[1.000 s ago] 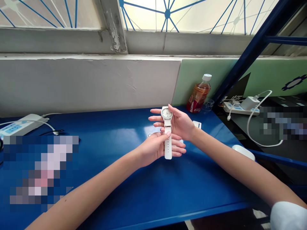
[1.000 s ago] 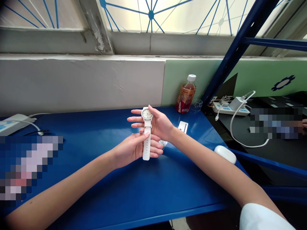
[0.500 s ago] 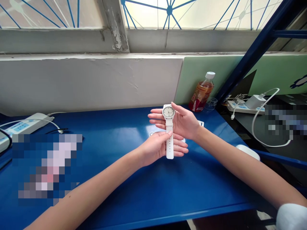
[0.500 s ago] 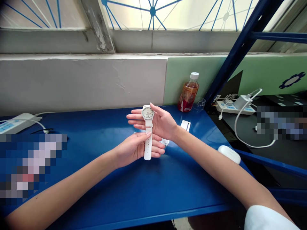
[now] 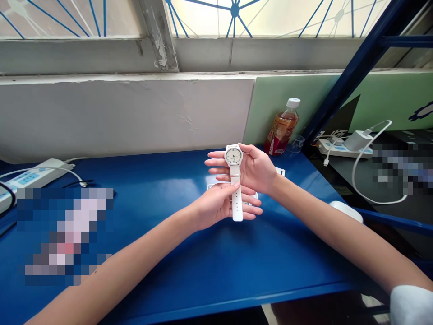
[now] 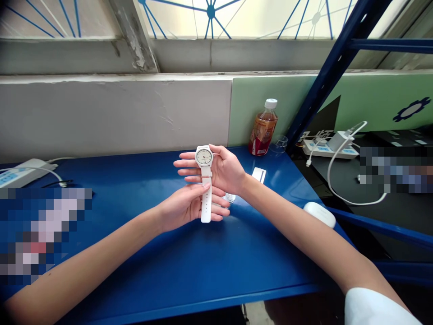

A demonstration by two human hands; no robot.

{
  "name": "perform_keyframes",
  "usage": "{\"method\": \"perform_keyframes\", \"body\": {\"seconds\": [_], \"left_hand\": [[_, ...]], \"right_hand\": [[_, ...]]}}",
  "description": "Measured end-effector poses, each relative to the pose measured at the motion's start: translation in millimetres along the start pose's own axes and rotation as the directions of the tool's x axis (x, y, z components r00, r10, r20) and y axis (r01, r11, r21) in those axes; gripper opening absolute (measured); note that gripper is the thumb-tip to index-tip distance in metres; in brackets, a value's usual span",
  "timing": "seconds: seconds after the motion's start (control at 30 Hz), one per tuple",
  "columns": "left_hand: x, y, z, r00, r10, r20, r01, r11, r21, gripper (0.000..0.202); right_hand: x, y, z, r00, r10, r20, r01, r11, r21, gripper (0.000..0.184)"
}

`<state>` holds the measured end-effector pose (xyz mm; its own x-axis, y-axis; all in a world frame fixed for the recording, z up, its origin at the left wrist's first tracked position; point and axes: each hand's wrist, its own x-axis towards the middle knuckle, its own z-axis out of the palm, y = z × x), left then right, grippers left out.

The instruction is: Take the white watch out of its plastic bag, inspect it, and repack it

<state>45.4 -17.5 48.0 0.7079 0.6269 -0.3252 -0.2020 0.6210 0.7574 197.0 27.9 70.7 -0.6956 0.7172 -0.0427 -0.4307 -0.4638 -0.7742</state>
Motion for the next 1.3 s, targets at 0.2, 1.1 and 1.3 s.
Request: {"method": "perform_keyframes", "body": {"seconds": [0.2, 1.1, 1.3], "left_hand": [[-3, 9, 5.8, 0.989, 0.106, -0.100, -0.096, 0.991, 0.095, 0.027], [-3, 2, 1.9, 0.993, 0.121, -0.009, -0.118, 0.983, 0.141, 0.038], [-2, -1, 2.0, 0.993, 0.116, -0.030, -0.109, 0.979, 0.171, 0.031]], "right_hand": [[2, -2, -2, 0.995, -0.044, -0.088, 0.051, 0.996, 0.079, 0.053], [-1, 0, -11, 0.986, -0.144, 0.083, 0.153, 0.981, -0.120, 0.033], [1, 0, -15, 0.991, -0.105, 0.078, 0.112, 0.988, -0.102, 0.035]]}}
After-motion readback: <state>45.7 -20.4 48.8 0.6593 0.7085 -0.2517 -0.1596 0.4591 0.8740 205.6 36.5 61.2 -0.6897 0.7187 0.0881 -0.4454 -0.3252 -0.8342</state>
